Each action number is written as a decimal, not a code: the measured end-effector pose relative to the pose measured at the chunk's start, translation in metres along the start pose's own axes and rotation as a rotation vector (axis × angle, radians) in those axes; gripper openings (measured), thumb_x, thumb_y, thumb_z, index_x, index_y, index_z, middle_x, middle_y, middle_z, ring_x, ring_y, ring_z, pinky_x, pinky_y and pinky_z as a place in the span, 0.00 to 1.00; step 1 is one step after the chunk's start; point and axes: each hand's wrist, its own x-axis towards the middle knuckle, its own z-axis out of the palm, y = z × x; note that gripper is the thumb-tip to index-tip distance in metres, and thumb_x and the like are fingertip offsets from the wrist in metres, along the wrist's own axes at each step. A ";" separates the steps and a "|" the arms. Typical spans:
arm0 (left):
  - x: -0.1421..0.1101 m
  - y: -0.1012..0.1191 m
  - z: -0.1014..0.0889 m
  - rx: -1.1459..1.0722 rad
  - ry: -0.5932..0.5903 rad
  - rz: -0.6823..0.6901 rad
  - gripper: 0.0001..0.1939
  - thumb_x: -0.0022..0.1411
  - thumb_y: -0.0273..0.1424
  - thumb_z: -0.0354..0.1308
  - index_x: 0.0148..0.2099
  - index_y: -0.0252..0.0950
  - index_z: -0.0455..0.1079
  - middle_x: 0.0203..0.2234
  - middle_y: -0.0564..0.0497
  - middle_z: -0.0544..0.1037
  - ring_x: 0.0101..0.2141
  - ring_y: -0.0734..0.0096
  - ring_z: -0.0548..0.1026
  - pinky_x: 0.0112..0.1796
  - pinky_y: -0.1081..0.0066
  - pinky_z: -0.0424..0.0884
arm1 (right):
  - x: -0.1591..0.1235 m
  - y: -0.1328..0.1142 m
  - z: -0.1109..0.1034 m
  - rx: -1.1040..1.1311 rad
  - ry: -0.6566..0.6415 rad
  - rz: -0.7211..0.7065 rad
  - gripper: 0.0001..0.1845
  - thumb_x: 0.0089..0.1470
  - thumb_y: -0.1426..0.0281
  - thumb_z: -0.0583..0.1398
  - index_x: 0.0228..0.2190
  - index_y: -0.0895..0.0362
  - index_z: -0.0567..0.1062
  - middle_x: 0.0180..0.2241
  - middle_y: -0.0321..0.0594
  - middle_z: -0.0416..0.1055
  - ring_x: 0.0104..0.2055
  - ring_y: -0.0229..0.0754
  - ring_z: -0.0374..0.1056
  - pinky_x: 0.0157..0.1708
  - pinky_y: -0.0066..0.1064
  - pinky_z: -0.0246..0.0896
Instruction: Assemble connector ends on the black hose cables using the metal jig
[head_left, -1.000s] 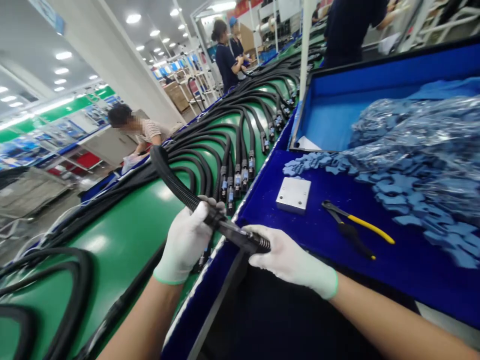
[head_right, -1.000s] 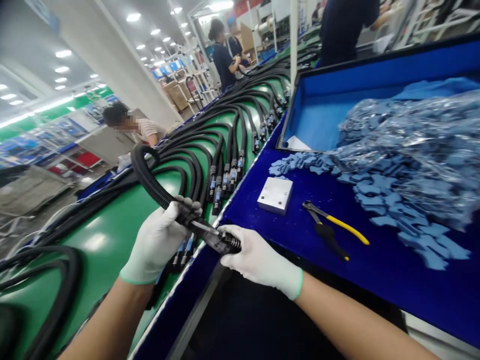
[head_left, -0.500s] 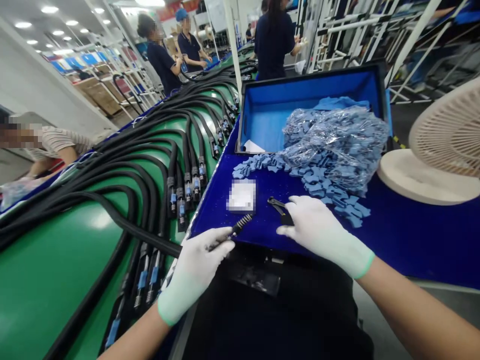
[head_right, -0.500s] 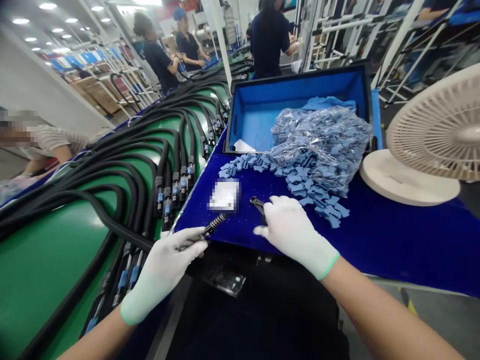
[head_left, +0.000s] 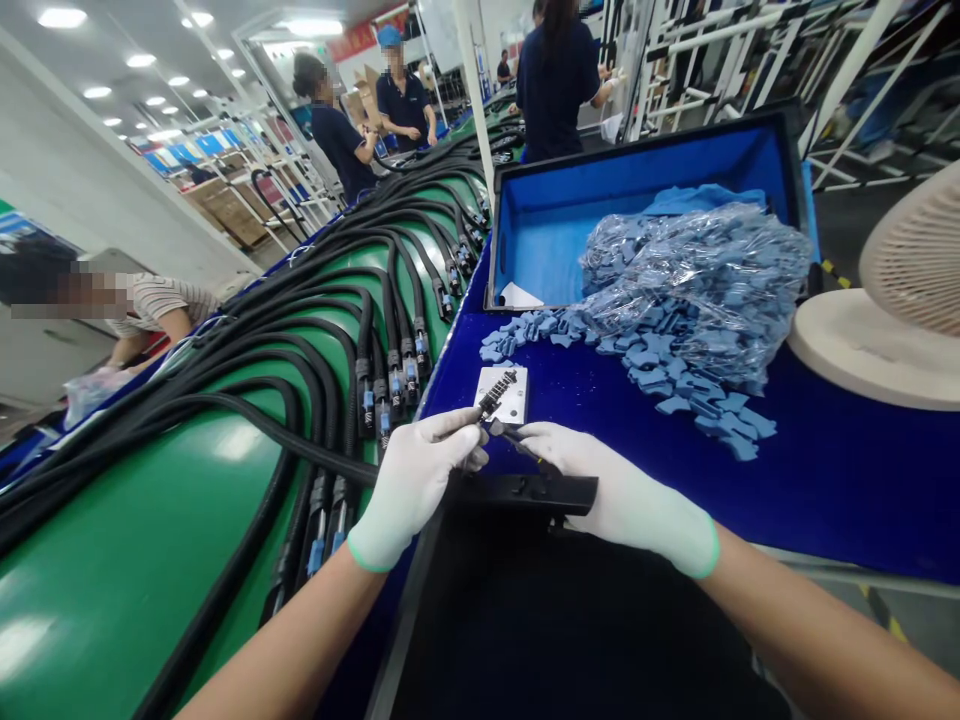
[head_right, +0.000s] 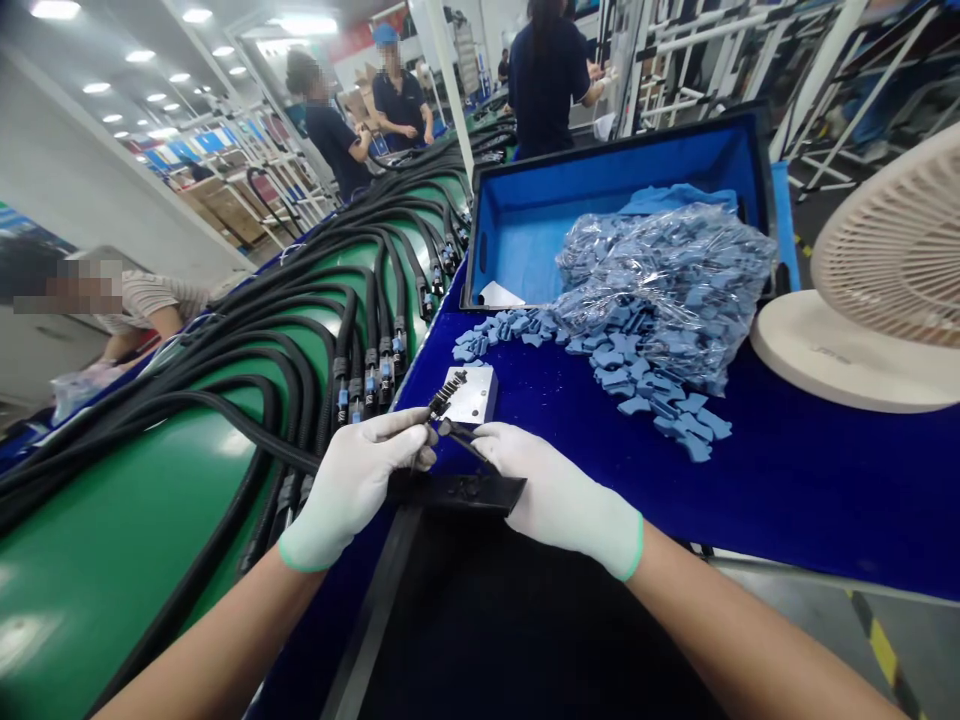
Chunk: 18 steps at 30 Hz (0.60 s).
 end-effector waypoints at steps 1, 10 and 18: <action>0.001 -0.002 0.000 0.030 -0.004 0.013 0.21 0.62 0.37 0.67 0.55 0.32 0.80 0.32 0.46 0.83 0.30 0.65 0.80 0.36 0.67 0.77 | 0.003 -0.004 0.001 0.002 0.012 -0.019 0.19 0.62 0.63 0.59 0.52 0.54 0.77 0.57 0.43 0.69 0.59 0.39 0.67 0.68 0.32 0.62; 0.002 -0.022 0.008 0.294 0.079 0.270 0.15 0.67 0.41 0.64 0.53 0.45 0.83 0.42 0.53 0.83 0.39 0.63 0.81 0.40 0.68 0.75 | -0.003 0.011 0.010 -0.108 0.070 0.021 0.20 0.64 0.64 0.58 0.57 0.52 0.74 0.60 0.41 0.67 0.60 0.38 0.67 0.67 0.33 0.62; 0.013 -0.002 0.012 0.319 -0.011 0.273 0.21 0.68 0.39 0.62 0.62 0.43 0.75 0.55 0.52 0.80 0.52 0.61 0.79 0.53 0.68 0.73 | -0.010 0.029 0.018 -0.233 0.060 0.210 0.12 0.65 0.69 0.54 0.39 0.62 0.74 0.46 0.47 0.70 0.47 0.37 0.64 0.51 0.30 0.64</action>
